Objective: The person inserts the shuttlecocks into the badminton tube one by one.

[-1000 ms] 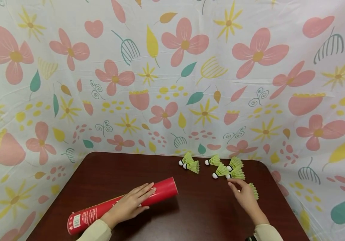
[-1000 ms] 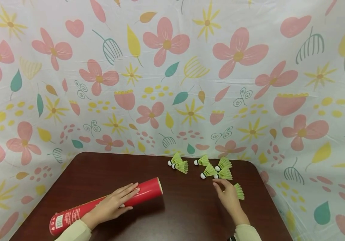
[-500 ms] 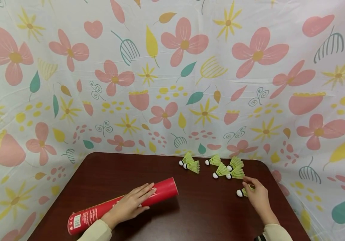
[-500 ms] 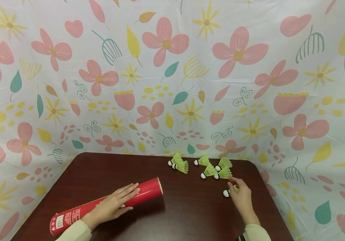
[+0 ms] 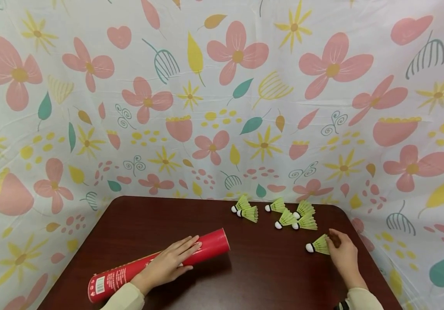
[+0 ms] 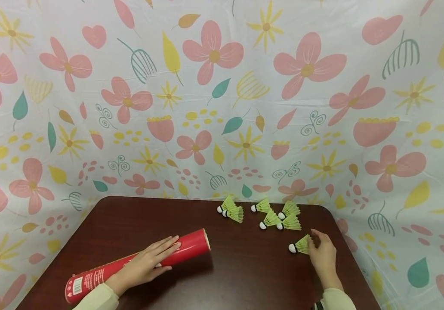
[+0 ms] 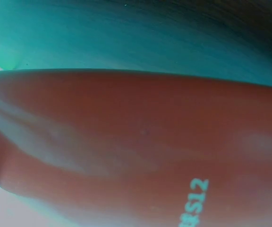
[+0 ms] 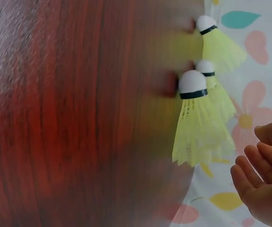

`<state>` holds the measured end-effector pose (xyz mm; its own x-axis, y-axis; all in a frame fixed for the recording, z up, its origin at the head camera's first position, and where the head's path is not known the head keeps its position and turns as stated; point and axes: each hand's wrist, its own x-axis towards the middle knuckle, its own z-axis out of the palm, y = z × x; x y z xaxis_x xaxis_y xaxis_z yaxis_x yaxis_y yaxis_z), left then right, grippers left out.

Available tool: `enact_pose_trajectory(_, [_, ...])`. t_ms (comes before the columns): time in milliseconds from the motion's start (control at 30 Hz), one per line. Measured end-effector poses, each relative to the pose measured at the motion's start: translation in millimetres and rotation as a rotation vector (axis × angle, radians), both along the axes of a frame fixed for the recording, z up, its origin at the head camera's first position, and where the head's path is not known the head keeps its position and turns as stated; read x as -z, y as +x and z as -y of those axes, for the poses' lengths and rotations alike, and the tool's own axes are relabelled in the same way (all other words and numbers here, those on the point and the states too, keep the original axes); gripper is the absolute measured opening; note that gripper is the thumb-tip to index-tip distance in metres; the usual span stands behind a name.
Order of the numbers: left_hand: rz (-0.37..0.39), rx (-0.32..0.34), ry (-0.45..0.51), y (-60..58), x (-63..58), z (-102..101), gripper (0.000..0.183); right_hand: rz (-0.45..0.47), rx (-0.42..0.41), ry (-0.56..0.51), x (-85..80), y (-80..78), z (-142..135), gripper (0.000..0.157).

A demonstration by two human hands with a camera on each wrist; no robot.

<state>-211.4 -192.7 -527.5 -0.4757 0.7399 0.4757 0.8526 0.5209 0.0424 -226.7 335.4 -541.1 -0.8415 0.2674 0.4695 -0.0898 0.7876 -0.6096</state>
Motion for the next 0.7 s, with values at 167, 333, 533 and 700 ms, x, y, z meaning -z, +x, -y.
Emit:
enact_pose_trajectory(167, [-0.005, 0.003, 0.004, -0.3, -0.2, -1, 0.086, 0.051, 0.011, -0.032, 3.3, 2.3, -5, 0.032])
enact_pose_trajectory(333, [0.001, -0.001, -0.006, -0.5, -0.8, -2, 0.085, 0.158, 0.016, -0.042, 7.4, 7.0, -8, 0.032])
enact_pose_trajectory(533, [-0.012, -0.006, -0.007, -0.3, 2.8, -1, 0.087, 0.251, 0.031, -0.039, 13.1, 10.6, -9, 0.028])
enact_pose_trajectory(700, [-0.018, -0.002, -0.009, -0.1, 3.9, -1, 0.085, 0.249, 0.040, -0.029, 14.8, 11.4, -7, 0.024])
